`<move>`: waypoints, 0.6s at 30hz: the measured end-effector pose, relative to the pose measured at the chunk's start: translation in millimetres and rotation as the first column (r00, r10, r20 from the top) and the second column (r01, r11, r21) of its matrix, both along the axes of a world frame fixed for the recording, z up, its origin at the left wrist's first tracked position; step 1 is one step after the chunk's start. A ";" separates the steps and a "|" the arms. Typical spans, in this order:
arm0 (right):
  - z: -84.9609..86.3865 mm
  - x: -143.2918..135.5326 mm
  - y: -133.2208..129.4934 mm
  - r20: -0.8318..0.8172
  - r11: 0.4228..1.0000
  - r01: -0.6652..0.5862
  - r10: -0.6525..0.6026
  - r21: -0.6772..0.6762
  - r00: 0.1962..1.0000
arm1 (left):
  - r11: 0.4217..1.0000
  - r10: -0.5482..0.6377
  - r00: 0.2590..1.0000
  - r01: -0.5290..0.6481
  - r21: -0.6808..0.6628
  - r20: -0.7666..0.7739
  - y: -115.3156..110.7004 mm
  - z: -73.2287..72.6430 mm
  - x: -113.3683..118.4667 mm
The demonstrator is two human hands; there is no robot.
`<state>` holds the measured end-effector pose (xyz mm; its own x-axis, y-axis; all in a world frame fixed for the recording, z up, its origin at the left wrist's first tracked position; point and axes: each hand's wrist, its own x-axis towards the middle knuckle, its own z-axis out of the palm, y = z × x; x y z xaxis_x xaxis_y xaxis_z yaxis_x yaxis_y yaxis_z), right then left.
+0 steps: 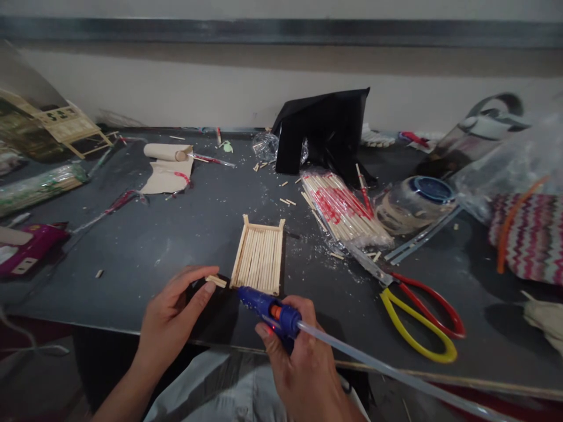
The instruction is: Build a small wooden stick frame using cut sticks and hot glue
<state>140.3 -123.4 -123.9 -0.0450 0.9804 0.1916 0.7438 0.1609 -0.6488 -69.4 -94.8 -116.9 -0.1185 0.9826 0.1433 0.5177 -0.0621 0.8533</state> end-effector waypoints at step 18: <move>-1.0 7.4 -4.5 -0.079 1.000 0.024 -0.024 0.009 0.997 | 0.987 -0.012 0.989 0.036 0.157 -0.150 -1.8 -4.0 0.1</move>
<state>147.7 -127.9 -125.0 -0.0059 0.9790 0.2038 0.6940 0.1507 -0.7040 -69.3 -96.6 -120.9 -0.0610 0.9482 0.3117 0.6346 -0.2042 0.7453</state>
